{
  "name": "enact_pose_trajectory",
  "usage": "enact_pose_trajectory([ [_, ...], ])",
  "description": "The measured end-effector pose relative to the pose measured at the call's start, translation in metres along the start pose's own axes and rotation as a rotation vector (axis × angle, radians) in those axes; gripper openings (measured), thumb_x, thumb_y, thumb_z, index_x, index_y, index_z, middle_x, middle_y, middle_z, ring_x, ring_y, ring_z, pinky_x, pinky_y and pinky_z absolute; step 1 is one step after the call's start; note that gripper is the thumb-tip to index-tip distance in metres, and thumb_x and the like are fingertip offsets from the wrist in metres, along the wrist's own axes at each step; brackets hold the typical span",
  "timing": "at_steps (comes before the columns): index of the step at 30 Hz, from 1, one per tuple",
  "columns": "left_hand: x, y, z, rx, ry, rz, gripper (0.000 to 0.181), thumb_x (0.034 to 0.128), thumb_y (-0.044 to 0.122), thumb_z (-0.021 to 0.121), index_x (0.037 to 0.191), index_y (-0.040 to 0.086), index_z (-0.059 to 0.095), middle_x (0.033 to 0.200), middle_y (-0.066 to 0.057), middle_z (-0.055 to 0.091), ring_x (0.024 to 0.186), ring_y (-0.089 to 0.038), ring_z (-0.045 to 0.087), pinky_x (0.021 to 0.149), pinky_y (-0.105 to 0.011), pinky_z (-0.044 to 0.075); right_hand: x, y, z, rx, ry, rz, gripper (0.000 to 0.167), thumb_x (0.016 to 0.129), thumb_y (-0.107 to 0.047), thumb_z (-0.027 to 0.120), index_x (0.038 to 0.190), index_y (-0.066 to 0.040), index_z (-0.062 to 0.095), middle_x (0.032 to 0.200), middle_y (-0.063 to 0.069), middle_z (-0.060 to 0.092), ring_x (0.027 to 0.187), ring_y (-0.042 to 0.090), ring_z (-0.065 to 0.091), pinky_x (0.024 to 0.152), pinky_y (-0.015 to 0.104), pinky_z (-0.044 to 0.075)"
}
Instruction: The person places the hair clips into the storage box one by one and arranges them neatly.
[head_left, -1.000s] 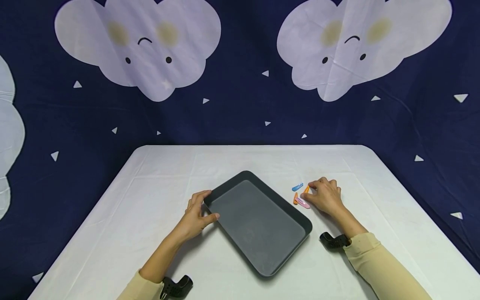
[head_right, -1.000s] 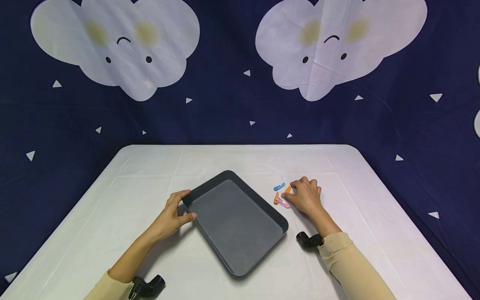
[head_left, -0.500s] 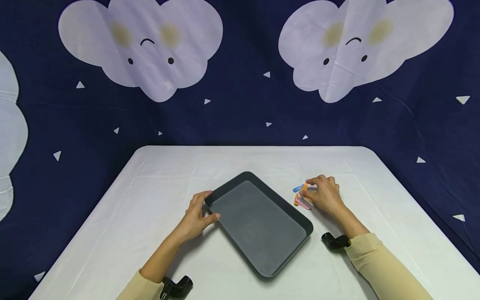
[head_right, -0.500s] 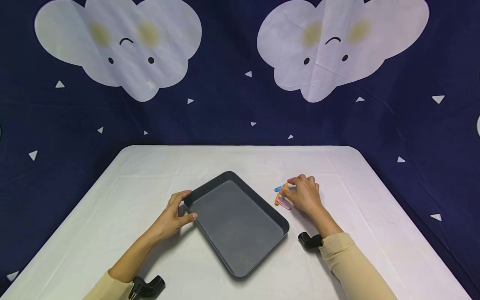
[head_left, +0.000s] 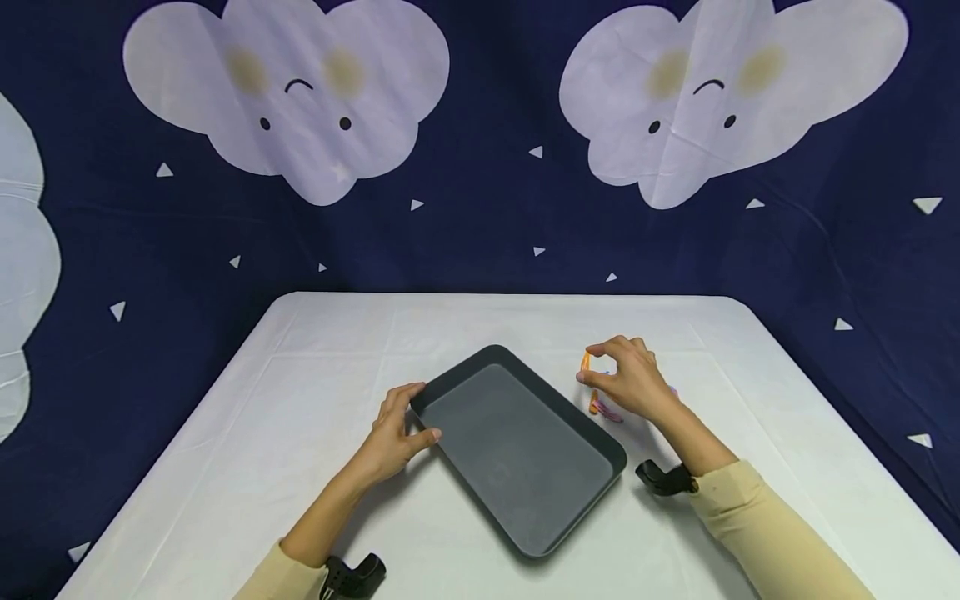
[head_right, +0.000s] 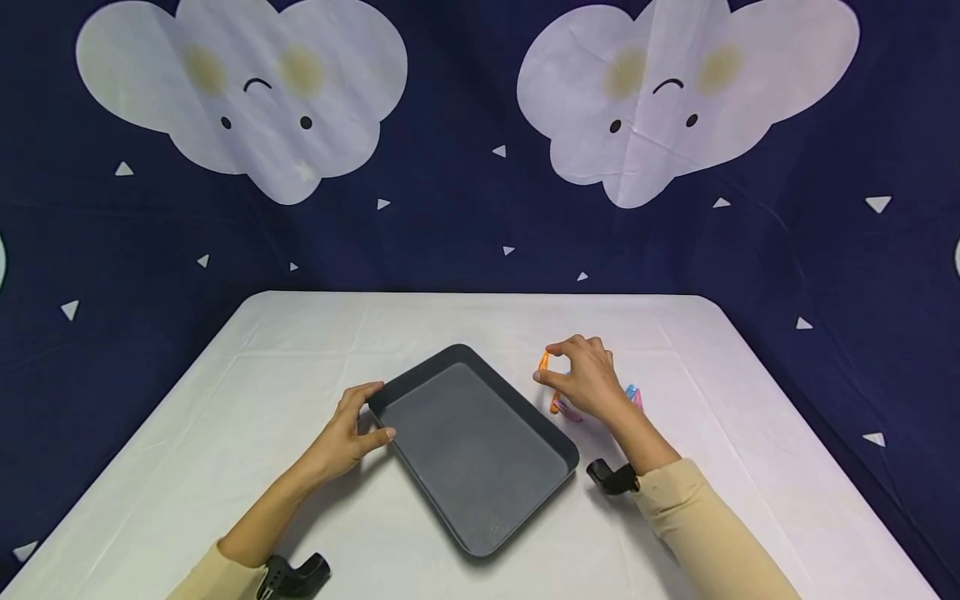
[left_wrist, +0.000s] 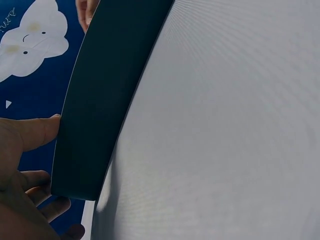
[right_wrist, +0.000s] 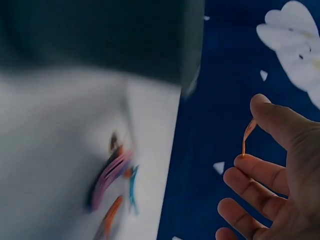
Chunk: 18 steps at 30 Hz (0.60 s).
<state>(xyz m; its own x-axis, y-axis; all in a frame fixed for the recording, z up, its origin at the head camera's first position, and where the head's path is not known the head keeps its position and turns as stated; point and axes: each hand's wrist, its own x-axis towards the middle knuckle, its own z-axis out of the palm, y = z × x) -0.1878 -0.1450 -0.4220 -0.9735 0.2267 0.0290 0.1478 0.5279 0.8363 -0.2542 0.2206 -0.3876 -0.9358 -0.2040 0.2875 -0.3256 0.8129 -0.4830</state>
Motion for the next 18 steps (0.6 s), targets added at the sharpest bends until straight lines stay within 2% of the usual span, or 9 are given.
enact_pose_trajectory([
  [13, 0.0, 0.0, 0.0, 0.005, -0.003, 0.005, 0.074, 0.0878, 0.022, 0.066, 0.148, 0.011, 0.025, 0.153, -0.008, 0.019, 0.141, -0.04, 0.014, 0.106, -0.071, 0.009, 0.007, -0.05, 0.004, 0.077, -0.069, -0.151, 0.05, 0.077, -0.037, 0.076, 0.119, -0.011, 0.065, 0.114, 0.005, 0.06, 0.105, 0.023, 0.045, 0.09, 0.044, 0.033],
  [18, -0.001, 0.0, 0.0, 0.009, 0.003, 0.006, 0.074, 0.0875, 0.022, 0.067, 0.148, 0.012, 0.026, 0.153, -0.008, 0.02, 0.14, -0.039, 0.015, 0.106, -0.069, 0.011, 0.01, -0.063, 0.012, 0.101, -0.093, -0.238, 0.05, 0.076, -0.037, 0.076, 0.118, -0.012, 0.065, 0.113, 0.003, 0.061, 0.104, 0.022, 0.046, 0.09, 0.045, 0.037],
])
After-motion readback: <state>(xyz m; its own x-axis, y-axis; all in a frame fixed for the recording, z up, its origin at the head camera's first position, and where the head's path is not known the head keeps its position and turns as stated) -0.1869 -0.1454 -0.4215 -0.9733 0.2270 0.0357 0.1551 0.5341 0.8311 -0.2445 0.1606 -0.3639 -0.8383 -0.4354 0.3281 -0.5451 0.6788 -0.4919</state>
